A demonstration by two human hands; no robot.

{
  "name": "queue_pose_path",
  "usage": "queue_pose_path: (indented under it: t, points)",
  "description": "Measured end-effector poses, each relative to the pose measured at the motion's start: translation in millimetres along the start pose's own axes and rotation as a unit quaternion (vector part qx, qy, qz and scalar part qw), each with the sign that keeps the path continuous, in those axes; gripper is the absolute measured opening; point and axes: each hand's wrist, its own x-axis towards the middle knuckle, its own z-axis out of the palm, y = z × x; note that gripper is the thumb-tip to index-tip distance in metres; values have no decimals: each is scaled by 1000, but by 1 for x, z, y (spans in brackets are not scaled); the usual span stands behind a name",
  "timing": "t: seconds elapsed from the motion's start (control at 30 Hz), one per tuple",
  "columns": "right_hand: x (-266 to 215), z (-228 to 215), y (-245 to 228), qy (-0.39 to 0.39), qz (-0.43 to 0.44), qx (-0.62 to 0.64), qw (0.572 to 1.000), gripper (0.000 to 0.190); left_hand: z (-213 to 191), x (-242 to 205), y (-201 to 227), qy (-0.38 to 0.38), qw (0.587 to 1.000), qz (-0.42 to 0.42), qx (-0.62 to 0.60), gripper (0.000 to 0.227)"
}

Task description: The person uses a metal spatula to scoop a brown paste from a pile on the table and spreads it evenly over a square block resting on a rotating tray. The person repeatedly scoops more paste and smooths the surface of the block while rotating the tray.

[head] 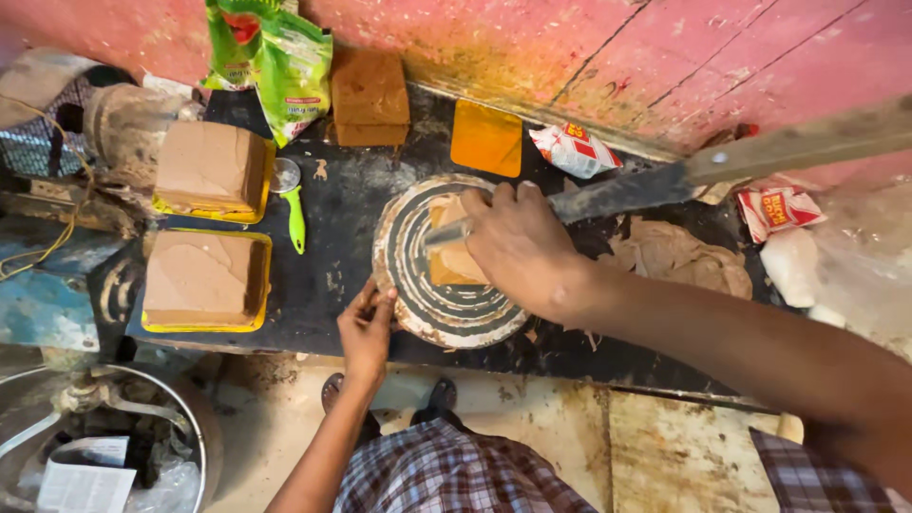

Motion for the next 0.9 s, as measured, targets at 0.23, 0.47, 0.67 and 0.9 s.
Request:
queue_pose_path:
  t: [0.23, 0.47, 0.67, 0.9]
  points:
    - [21, 3, -16, -12, 3, -46, 999, 20, -3, 6, 15, -54, 998, -28, -35, 52]
    - [8, 8, -25, 113, -18, -103, 988, 18, -5, 3, 14, -68, 996, -24, -46, 54]
    - [46, 11, 2, -41, 19, -26, 999, 18, -5, 2, 7, -68, 995, -34, -64, 52]
    - [19, -5, 4, -28, 4, 201, 979, 31, -6, 6, 0, -65, 996, -18, -55, 53]
